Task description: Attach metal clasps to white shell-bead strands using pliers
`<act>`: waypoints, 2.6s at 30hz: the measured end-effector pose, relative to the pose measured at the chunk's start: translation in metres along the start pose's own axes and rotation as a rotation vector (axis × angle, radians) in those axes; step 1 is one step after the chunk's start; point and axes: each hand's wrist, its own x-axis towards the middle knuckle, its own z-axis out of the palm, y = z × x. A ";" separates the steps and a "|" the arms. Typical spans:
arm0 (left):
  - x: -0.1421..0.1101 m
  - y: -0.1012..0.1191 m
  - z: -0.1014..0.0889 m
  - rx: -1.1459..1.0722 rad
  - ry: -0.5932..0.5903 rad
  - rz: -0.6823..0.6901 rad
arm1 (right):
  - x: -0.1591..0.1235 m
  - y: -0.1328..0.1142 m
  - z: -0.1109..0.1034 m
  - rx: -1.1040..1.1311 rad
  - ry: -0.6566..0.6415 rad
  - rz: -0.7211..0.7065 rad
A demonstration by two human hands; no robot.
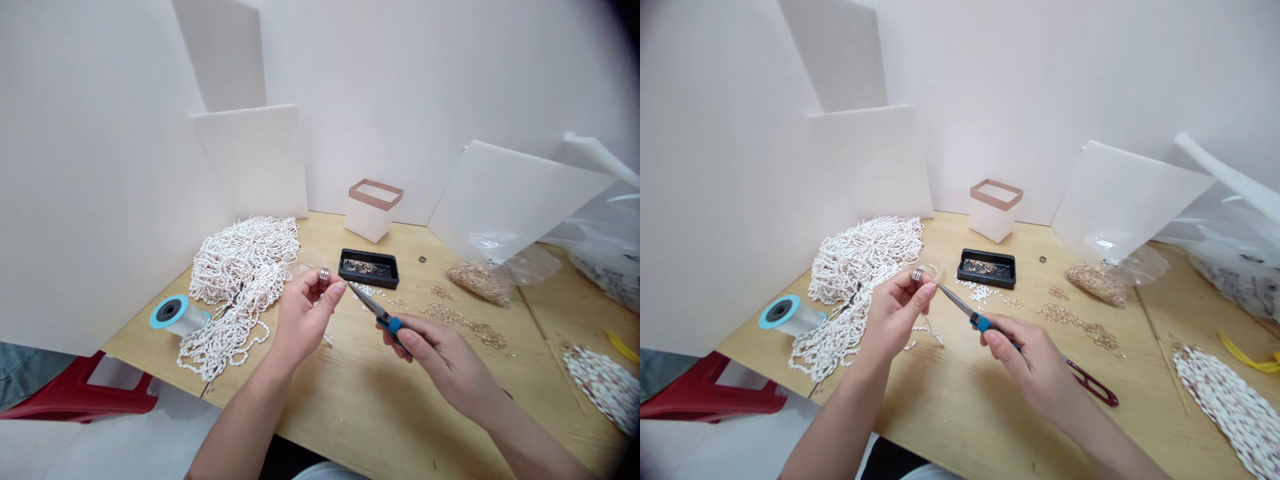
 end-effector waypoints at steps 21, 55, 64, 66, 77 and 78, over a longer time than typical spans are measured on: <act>-0.002 0.006 0.002 -0.033 -0.010 -0.030 | 0.000 -0.009 -0.005 -0.211 0.115 -0.107; -0.007 0.010 -0.001 -0.020 -0.029 -0.030 | -0.002 -0.004 -0.015 -0.511 0.286 -0.373; -0.006 0.012 0.000 -0.089 -0.060 -0.081 | -0.003 -0.004 -0.023 -0.599 0.288 -0.451; -0.006 0.012 0.000 -0.090 -0.057 -0.077 | -0.003 -0.003 -0.023 -0.599 0.287 -0.451; -0.006 0.015 -0.001 -0.035 -0.052 -0.064 | 0.001 -0.007 -0.021 -0.535 0.271 -0.390; -0.006 0.015 -0.001 -0.032 -0.049 -0.060 | 0.001 -0.008 -0.021 -0.529 0.267 -0.388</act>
